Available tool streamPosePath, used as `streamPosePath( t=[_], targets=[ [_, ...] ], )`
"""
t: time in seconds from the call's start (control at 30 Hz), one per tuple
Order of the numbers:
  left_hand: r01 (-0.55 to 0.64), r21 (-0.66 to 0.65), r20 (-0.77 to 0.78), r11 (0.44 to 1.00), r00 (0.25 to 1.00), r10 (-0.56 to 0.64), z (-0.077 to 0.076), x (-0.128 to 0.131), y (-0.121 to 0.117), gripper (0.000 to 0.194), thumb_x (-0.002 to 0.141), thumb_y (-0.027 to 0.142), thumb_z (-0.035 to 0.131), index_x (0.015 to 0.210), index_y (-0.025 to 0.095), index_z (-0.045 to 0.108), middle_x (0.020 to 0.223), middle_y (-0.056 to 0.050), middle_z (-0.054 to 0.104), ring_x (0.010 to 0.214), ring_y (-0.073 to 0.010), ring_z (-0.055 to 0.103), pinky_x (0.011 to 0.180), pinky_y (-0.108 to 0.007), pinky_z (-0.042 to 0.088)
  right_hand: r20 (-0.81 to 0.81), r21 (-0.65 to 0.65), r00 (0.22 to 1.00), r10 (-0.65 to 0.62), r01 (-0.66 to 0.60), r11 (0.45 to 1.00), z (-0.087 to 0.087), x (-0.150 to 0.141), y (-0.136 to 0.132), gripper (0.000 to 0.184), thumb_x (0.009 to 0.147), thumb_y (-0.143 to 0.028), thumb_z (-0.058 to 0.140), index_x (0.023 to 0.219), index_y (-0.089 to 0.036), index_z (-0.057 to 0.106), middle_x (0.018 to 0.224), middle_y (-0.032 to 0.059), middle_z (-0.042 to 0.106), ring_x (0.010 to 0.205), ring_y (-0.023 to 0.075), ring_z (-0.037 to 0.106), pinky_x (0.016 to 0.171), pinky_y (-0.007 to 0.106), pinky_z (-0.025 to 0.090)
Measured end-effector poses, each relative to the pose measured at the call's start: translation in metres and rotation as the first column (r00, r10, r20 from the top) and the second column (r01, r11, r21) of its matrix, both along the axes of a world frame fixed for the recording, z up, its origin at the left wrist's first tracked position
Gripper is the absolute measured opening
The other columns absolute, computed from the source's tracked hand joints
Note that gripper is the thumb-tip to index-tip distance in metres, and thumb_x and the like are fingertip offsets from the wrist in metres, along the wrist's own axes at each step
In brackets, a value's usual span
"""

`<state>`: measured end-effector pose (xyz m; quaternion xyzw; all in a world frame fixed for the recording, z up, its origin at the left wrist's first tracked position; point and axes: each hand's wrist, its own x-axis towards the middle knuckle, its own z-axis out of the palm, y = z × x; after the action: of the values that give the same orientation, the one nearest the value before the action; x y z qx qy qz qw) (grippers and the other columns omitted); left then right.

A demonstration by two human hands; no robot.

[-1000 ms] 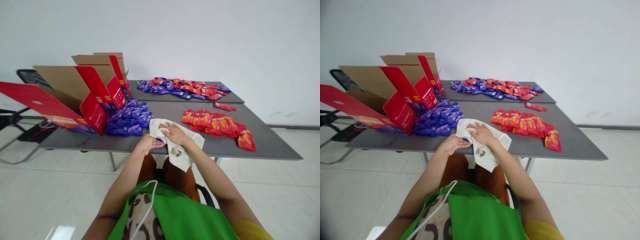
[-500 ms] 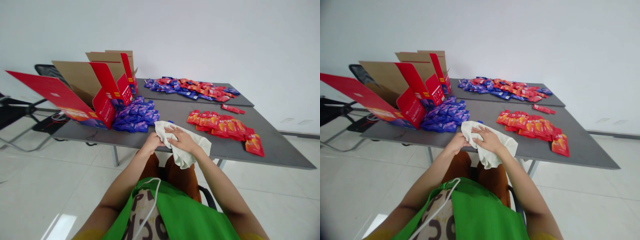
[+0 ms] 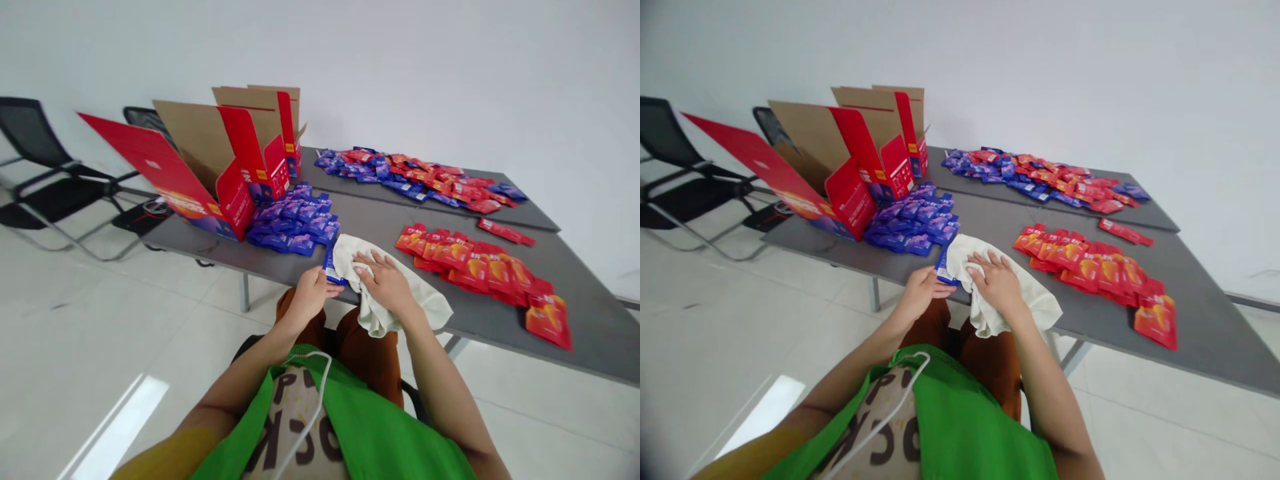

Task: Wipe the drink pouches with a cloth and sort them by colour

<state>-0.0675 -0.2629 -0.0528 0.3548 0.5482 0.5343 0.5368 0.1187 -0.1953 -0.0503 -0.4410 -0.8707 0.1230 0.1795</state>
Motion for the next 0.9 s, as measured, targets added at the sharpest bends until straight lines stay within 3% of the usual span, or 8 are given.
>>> streamPosePath(
  t=[0.13,0.23,0.33,0.5,0.67,0.9],
  targets=[
    [0.036,-0.039,0.044,0.999,0.998,-0.034,-0.006,-0.006,0.007,0.022,0.084,0.027,0.053,0.091,0.010,0.065,0.076,-0.011,0.072,0.069,-0.0233,0.072,0.066,-0.034,0.057,-0.057,-0.024,0.981,0.187,-0.188,0.982,0.004,-0.003,-0.009,0.047,0.101,-0.043,0.025,0.141,-0.029,0.047,0.147,-0.0013,0.044,0.140,0.0233,0.031,0.116,0.049,0.021],
    [0.021,0.026,0.069,0.999,0.997,-0.023,-0.011,-0.010,0.011,0.017,0.072,0.020,0.058,0.081,0.011,0.070,0.077,-0.009,0.074,0.074,-0.0244,0.071,0.066,-0.031,0.056,-0.083,-0.047,0.924,0.374,-0.379,0.924,0.010,-0.008,-0.024,0.045,0.101,-0.043,0.027,0.139,-0.031,0.049,0.151,-0.0040,0.036,0.143,0.0206,0.025,0.118,0.045,0.019],
    [0.033,0.022,0.112,0.999,0.993,-0.035,-0.013,-0.013,0.012,0.015,0.066,0.017,0.059,0.073,0.011,0.071,0.076,-0.009,0.074,0.077,-0.0264,0.071,0.066,-0.031,0.056,-0.080,-0.078,0.899,0.431,-0.437,0.896,0.015,-0.012,-0.034,0.044,0.101,-0.043,0.028,0.136,-0.031,0.052,0.151,-0.0052,0.036,0.145,0.0207,0.018,0.119,0.046,0.017],
    [0.136,-0.061,0.075,0.989,0.988,-0.132,-0.003,-0.019,0.012,0.014,0.065,0.018,0.064,0.075,0.012,0.071,0.073,-0.010,0.074,0.073,-0.0264,0.071,0.061,-0.031,0.056,-0.099,-0.141,0.928,0.358,-0.370,0.919,0.016,-0.014,-0.025,0.044,0.102,-0.042,0.026,0.135,-0.034,0.053,0.149,-0.0067,0.038,0.145,0.0202,0.019,0.118,0.047,0.018],
    [0.365,-0.231,0.200,0.902,0.925,-0.323,0.010,-0.021,0.008,0.019,0.075,0.028,0.063,0.078,0.010,0.068,0.074,-0.018,0.073,0.071,-0.0291,0.072,0.067,-0.039,0.058,-0.024,-0.164,0.986,0.165,-0.167,0.972,0.009,-0.010,0.006,0.046,0.102,-0.042,0.023,0.137,-0.033,0.051,0.148,-0.0059,0.041,0.143,0.0216,0.025,0.117,0.050,0.018],
    [0.362,-0.283,0.145,0.888,0.932,-0.334,0.017,-0.021,0.010,0.018,0.077,0.027,0.059,0.079,0.011,0.066,0.077,-0.020,0.073,0.068,-0.0279,0.072,0.068,-0.039,0.058,0.075,-0.159,0.996,0.037,-0.025,0.987,0.012,-0.010,0.023,0.050,0.101,-0.046,0.022,0.138,-0.031,0.051,0.147,-0.0029,0.043,0.142,0.0250,0.027,0.115,0.052,0.020]
  ],
)
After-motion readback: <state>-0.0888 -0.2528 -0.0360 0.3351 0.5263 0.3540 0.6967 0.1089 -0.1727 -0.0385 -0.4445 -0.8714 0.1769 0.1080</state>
